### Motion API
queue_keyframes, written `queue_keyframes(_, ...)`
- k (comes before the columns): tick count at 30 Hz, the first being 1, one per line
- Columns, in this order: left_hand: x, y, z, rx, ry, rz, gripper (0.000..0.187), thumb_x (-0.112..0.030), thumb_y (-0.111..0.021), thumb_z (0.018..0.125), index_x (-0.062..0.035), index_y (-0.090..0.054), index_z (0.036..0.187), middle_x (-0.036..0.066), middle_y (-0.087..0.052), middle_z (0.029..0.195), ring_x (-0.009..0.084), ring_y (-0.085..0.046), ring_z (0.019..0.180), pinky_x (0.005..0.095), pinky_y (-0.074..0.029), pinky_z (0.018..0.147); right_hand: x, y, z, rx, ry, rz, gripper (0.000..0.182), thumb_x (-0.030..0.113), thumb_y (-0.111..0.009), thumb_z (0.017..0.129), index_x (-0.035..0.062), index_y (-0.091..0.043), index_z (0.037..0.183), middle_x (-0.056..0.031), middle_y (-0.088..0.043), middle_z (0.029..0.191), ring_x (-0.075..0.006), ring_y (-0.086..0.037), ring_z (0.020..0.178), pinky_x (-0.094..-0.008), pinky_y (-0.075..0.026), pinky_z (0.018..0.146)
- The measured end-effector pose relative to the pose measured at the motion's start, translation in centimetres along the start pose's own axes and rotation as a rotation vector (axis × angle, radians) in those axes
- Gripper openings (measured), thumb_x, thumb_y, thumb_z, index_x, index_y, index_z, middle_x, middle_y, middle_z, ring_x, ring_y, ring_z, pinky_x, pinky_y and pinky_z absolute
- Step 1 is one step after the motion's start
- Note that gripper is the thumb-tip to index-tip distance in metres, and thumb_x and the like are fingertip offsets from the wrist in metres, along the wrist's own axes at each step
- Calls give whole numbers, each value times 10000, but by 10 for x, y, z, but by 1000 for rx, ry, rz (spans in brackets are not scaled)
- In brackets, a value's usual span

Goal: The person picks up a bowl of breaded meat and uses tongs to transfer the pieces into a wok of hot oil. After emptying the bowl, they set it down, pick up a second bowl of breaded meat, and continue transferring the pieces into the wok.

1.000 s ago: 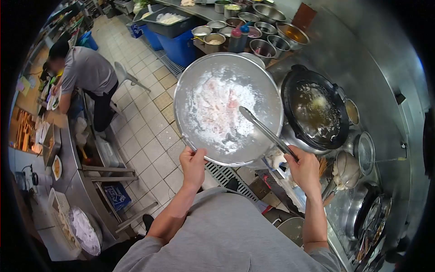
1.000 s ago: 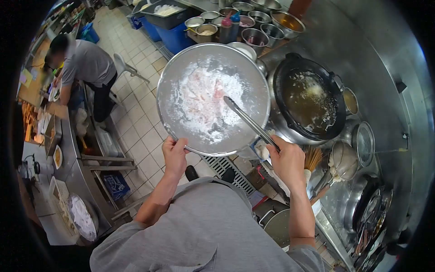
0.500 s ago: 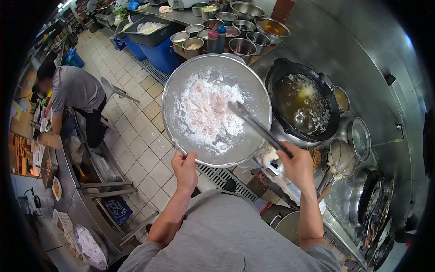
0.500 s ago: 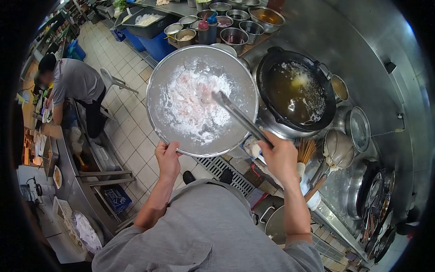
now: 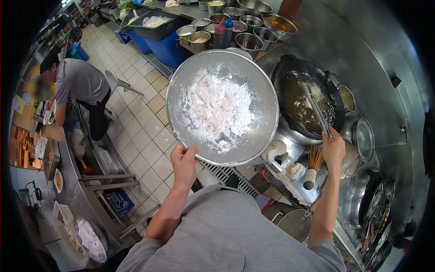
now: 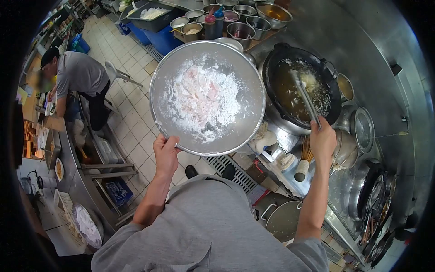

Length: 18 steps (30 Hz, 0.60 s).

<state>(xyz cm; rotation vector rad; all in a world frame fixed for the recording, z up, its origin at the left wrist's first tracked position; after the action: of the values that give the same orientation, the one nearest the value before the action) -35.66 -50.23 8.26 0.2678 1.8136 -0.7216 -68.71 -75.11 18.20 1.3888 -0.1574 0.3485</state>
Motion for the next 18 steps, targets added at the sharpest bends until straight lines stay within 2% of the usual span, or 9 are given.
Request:
queue_keyframes(3,0,0,-2,21,-11,28,80,-25,-577,854,-17,-640,903,18,-638,811,52,-526,620,222,-437,547,30,16,-44,197,138,223,347,229,-684,869,44,-693,1162,-222,-711,966,-328,-703,796,-388,-527,760)
queue_keyframes(5,-3,-2,-3,44,-22,44,76,-27,-578,857,-17,-641,898,15,-636,806,51,-526,627,223,-436,549,42,6,-70,257,322,268,361,243,-711,838,47,-705,1141,-227,-705,926,-347,-693,764,-391,-530,731)
queue_keyframes(6,-4,-2,-4,55,-29,50,73,-28,-579,858,-17,-641,895,12,-634,802,50,-526,631,223,-435,550,62,12,-82,347,341,226,355,180,-734,832,8,-693,1140,-217,-715,904,-277,-706,733,-350,-526,695)
queue_keyframes(8,-6,1,-6,84,-46,61,70,-29,-580,859,-19,-641,890,8,-630,797,48,-526,638,224,-434,553,84,1,-95,436,392,164,355,232,-711,833,58,-696,1142,-176,-696,785,-371,-672,710,-438,-518,680)
queue_keyframes(11,-6,5,-5,120,-66,61,68,-24,-578,858,-22,-639,888,5,-626,797,49,-525,643,226,-438,560,97,-22,-104,320,505,247,312,200,-720,825,19,-706,1079,-194,-662,728,-386,-634,643,-425,-489,608)
queue_keyframes(14,0,6,0,92,-49,42,68,-16,-574,857,-22,-634,887,6,-624,799,54,-526,640,228,-443,566,92,-12,-112,290,558,191,300,175,-715,826,18,-706,1081,-199,-672,756,-366,-645,642,-425,-492,605)
queue_keyframes(18,0,6,5,56,16,-50,67,-9,-572,854,-23,-625,892,14,-623,801,67,-541,644,227,-447,566,101,17,-123,279,517,178,285,157,-721,820,20,-712,1070,-186,-693,798,-347,-655,637,-409,-502,608)
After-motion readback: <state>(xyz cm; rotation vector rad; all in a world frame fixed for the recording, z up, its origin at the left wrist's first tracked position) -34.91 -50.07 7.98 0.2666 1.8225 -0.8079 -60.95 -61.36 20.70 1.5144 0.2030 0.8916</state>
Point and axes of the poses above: each hand's wrist, its own z-axis towards the middle knuckle, its own y-axis out of the back of the hand, x = y × z, the point moved 2 cm from there along z, towards the middle knuckle
